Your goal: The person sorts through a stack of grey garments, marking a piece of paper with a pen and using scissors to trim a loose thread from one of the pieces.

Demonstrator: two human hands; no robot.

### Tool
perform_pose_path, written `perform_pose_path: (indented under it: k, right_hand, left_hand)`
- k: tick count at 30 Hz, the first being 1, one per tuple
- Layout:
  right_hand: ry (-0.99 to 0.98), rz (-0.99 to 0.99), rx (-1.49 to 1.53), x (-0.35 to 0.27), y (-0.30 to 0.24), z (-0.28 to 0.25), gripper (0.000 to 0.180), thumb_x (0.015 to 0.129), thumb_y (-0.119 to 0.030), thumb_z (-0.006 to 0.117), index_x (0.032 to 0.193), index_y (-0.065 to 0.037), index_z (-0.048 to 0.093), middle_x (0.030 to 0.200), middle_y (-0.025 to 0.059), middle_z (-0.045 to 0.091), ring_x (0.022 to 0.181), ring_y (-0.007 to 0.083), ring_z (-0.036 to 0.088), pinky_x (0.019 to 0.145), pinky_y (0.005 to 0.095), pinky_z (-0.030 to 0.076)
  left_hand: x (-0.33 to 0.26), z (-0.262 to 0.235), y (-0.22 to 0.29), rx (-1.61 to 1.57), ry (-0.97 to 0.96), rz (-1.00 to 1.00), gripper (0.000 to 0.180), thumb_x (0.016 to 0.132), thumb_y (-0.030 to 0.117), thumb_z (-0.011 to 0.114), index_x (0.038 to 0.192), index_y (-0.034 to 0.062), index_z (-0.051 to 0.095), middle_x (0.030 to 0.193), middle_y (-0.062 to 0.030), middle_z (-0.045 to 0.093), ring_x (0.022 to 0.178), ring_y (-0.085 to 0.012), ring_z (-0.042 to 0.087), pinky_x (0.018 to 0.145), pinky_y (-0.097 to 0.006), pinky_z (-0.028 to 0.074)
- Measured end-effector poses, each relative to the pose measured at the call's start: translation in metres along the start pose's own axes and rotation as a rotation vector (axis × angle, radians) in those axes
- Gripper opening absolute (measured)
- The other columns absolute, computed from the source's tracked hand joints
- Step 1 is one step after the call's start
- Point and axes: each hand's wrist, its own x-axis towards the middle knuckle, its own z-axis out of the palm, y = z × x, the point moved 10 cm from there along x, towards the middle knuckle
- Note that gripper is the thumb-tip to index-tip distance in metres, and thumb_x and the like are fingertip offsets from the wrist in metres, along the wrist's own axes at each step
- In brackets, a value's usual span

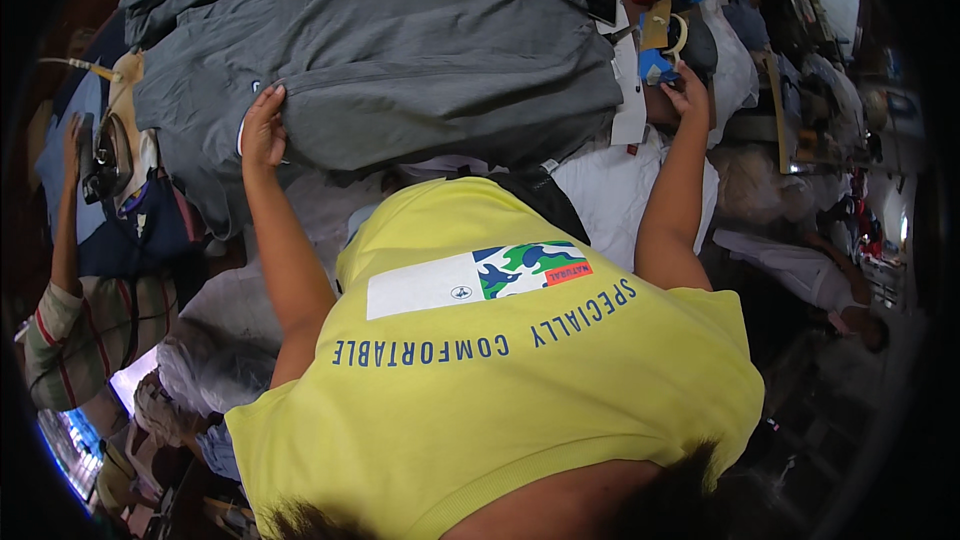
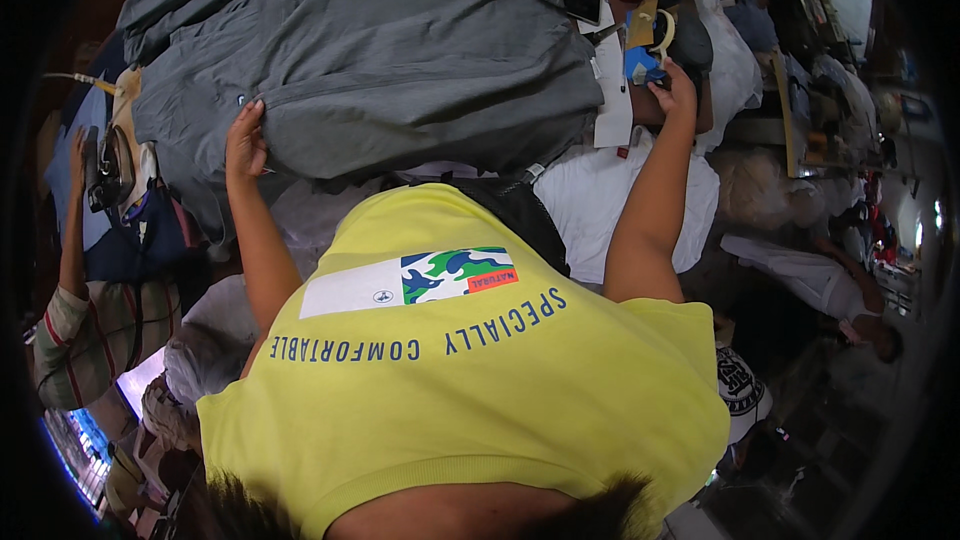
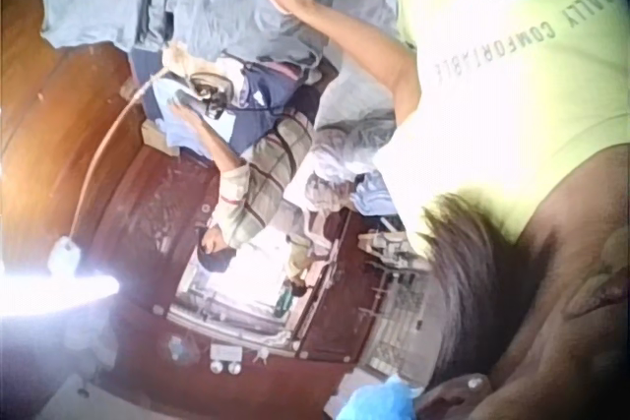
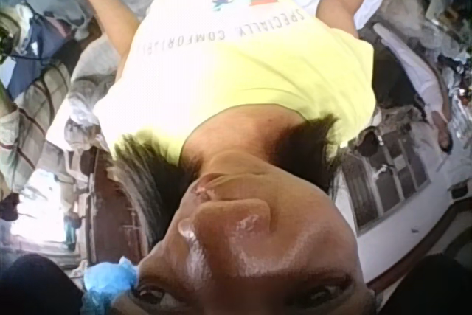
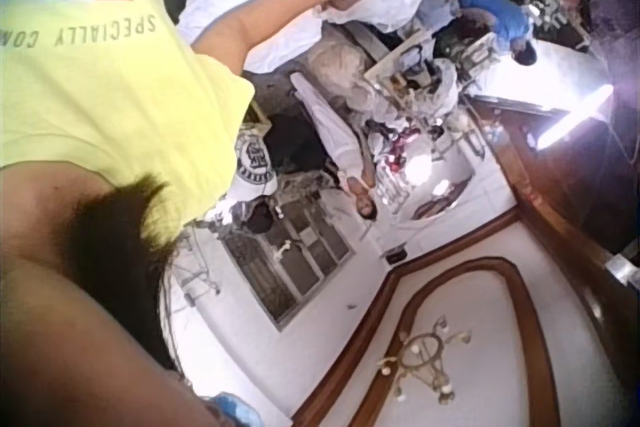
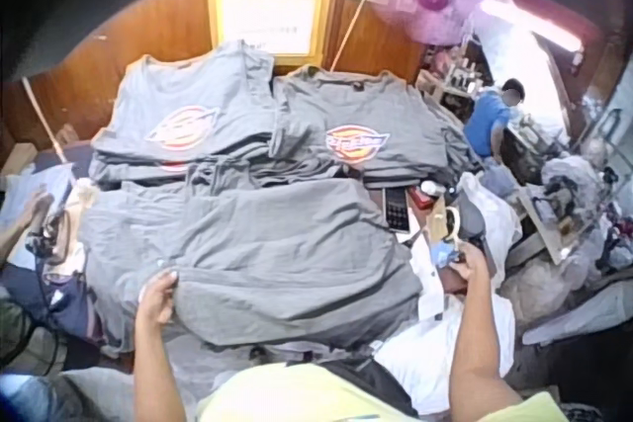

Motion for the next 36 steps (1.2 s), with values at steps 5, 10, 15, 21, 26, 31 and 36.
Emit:
perform_pose_path:
  k: [5,10,15,21,26,31,36]
  right_hand:
    - [0.027,-0.102,0.214,-0.011,0.006,-0.004,0.034,0.078,-0.014,0.066,0.107,0.001,0.054,0.103,0.0112,0.055,0.098,0.0226,0.05,0.087,0.0409,0.038]
    - [0.075,-0.231,0.247,-0.021,0.013,-0.007,0.021,0.077,-0.009,0.066,0.094,0.0,0.058,0.088,0.0069,0.058,0.089,0.0184,0.053,0.085,0.0333,0.039]
    - [0.159,-0.429,0.126,-0.029,0.017,-0.007,0.013,0.077,-0.007,0.065,0.086,0.0,0.059,0.081,0.0049,0.059,0.078,0.0152,0.054,0.074,0.0278,0.043]
    - [0.354,-0.587,-0.295,-0.023,0.001,-0.019,0.015,0.075,-0.009,0.067,0.081,0.003,0.061,0.073,0.0068,0.061,0.063,0.0142,0.055,0.06,0.0258,0.046]
    - [0.359,-0.607,-0.43,-0.026,-0.003,-0.011,0.009,0.078,-0.006,0.064,0.081,0.002,0.061,0.073,0.0042,0.059,0.061,0.0115,0.054,0.058,0.0227,0.046]
    - [0.405,-0.703,-0.569,-0.027,-0.01,-0.016,0.008,0.078,-0.004,0.063,0.083,0.002,0.06,0.074,0.0061,0.06,0.065,0.0126,0.057,0.058,0.023,0.048]
    - [0.357,-0.692,-0.459,-0.031,-0.009,-0.012,0.01,0.077,-0.007,0.065,0.08,0.001,0.059,0.072,0.0069,0.06,0.063,0.0138,0.055,0.058,0.0266,0.045]
  left_hand:
    - [-0.004,0.002,0.002,-0.013,0.035,0.0,0.016,0.083,0.013,0.06,0.098,0.0085,0.06,0.086,0.0035,0.06,0.078,-0.0073,0.054,0.07,-0.019,0.042]
    - [-0.007,0.008,0.006,-0.002,0.029,-0.01,0.015,0.082,0.012,0.061,0.096,0.0097,0.06,0.083,0.0047,0.06,0.072,-0.0062,0.055,0.065,-0.019,0.044]
    - [-0.004,0.002,0.003,-0.014,0.037,0.005,0.014,0.081,0.013,0.061,0.095,0.0097,0.061,0.082,0.0052,0.06,0.07,-0.0057,0.056,0.062,-0.018,0.044]
    - [-0.003,0.001,-0.001,0.027,0.097,-0.014,0.016,0.081,0.014,0.062,0.097,0.0107,0.06,0.079,0.0071,0.058,0.067,-0.0042,0.052,0.058,-0.017,0.041]
    - [-0.001,-0.007,-0.004,0.016,0.073,-0.023,0.017,0.081,0.015,0.063,0.097,0.012,0.06,0.079,0.0082,0.058,0.069,-0.0038,0.05,0.061,-0.018,0.04]
    - [0.0,-0.004,-0.003,0.006,0.071,-0.007,0.017,0.081,0.014,0.063,0.098,0.0112,0.059,0.082,0.0061,0.058,0.072,-0.0052,0.051,0.064,-0.019,0.041]
    - [-0.003,0.0,-0.001,-0.018,0.045,-0.004,0.017,0.082,0.014,0.062,0.098,0.01,0.058,0.082,0.005,0.058,0.074,-0.0061,0.052,0.066,-0.019,0.041]
